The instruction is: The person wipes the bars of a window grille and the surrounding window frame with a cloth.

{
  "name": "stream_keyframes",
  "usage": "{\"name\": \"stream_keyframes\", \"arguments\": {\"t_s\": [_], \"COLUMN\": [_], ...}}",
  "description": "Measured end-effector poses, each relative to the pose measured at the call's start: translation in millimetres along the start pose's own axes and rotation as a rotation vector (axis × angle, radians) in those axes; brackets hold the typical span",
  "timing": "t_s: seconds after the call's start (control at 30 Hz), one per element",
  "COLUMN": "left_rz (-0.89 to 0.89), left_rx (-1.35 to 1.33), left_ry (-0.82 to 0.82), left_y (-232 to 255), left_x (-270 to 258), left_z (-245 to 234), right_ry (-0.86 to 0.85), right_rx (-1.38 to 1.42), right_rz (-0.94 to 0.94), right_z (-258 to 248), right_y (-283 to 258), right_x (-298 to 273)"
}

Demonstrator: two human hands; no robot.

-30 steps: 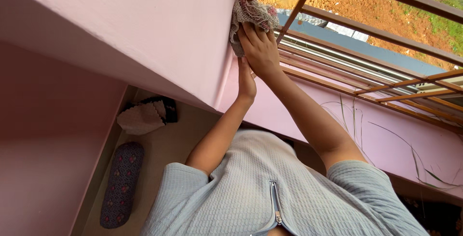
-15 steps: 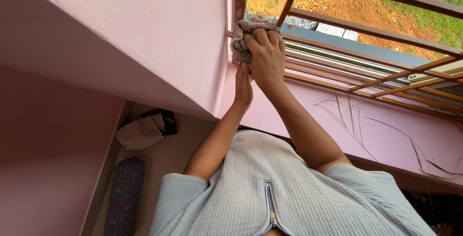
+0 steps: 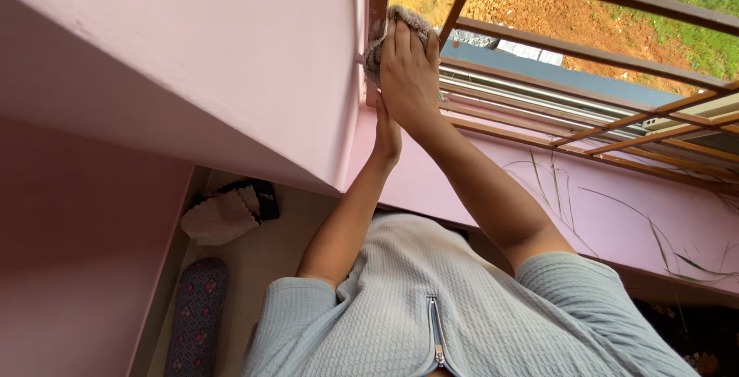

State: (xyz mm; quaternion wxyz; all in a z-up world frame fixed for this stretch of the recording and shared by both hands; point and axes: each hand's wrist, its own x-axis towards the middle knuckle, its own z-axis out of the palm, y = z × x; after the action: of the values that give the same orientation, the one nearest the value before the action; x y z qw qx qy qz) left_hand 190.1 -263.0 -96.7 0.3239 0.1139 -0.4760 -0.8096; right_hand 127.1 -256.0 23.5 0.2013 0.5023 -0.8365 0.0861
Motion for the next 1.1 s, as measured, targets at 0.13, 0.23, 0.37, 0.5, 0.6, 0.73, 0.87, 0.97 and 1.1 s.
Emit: {"name": "stream_keyframes", "arguments": {"t_s": [0.13,0.23,0.37,0.5,0.6,0.73,0.87,0.97,1.1], "left_rz": [-0.082,-0.038,-0.068,-0.102,-0.222,-0.227,-0.153,-0.022,-0.001], "left_rx": [0.007,0.031,-0.152,-0.142,-0.222,-0.276,-0.145,-0.108,-0.163], "left_ry": [-0.057,-0.086,-0.055,-0.063,-0.024,-0.043,-0.078,-0.122,0.004], "left_y": [3,2,4,-15,-43,-56,-44,-21,-6], "left_x": [-8,0,5,1,-9,-21,-29,-36,-31], "left_z": [-2,3,1,-8,-7,3,27,49,59], "right_ry": [-0.165,-0.117,-0.166,0.224,0.064,-0.018,0.199,0.386,0.319], "right_rx": [-0.014,-0.022,-0.06,-0.359,-0.048,0.412,0.509,0.477,0.338], "right_rz": [-0.033,-0.112,-0.151,-0.267,-0.226,-0.014,0.091,0.126,0.036], "right_z": [9,14,9,-10,-30,-53,-61,-41,-1], "right_y": [16,25,22,9,18,37,56,73,70], "right_x": [13,22,13,-22,-45,-68,-98,-97,-70]}}
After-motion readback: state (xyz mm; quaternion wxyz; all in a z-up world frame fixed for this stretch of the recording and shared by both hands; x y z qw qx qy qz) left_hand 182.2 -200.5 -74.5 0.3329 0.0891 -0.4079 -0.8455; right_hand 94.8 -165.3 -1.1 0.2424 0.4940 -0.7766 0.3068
